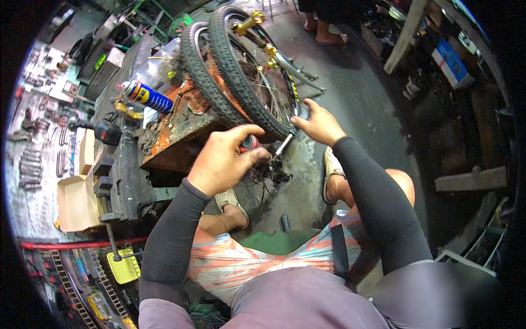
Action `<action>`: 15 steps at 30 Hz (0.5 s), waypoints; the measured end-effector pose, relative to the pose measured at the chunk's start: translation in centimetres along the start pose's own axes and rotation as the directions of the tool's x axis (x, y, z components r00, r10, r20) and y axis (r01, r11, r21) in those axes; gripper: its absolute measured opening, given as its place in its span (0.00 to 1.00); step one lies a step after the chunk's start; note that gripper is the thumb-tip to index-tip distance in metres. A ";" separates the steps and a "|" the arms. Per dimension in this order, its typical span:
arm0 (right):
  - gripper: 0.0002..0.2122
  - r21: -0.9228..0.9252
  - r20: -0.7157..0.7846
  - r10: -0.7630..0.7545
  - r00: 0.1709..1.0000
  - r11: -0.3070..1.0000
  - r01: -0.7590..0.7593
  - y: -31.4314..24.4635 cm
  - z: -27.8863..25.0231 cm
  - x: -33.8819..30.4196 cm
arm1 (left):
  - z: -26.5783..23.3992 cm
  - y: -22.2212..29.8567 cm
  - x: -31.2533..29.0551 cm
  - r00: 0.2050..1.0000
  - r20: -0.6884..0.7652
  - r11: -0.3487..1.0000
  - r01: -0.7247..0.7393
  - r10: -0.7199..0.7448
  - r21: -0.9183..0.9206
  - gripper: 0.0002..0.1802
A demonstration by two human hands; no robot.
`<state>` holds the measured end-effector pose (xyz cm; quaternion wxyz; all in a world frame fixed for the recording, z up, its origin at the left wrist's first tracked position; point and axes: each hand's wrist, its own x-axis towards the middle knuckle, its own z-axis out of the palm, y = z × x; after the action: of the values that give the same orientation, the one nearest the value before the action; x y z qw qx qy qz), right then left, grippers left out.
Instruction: The person uses a screwdriver to adjust components on a bicycle handlebar, then sprays lubricant onto the handlebar and grip area. The person continues to manipulate the handlebar and grip while seated in a workshop.
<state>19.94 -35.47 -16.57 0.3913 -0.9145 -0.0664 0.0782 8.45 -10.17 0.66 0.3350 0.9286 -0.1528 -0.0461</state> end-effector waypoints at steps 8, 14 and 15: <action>0.44 0.124 0.187 0.008 0.982 0.992 -0.031 -0.2 0.3 1.0 | -1.4 1.4 4.3 0.995 -0.075 0.993 0.074 -0.067 0.092 0.19; 0.41 0.081 0.252 0.027 0.967 0.996 -0.048 0.0 1.5 0.6 | -2.4 1.3 7.8 0.987 0.065 0.982 0.138 -0.147 0.127 0.21; 0.41 0.086 0.247 0.031 0.969 0.995 -0.054 0.0 1.5 0.6 | -2.5 1.5 8.2 0.982 0.086 0.977 0.154 -0.168 0.150 0.21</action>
<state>20.20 -34.34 -17.68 0.4202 -0.8800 -0.0908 0.2018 16.29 -12.29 3.66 0.2548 0.9561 -0.0964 -0.1077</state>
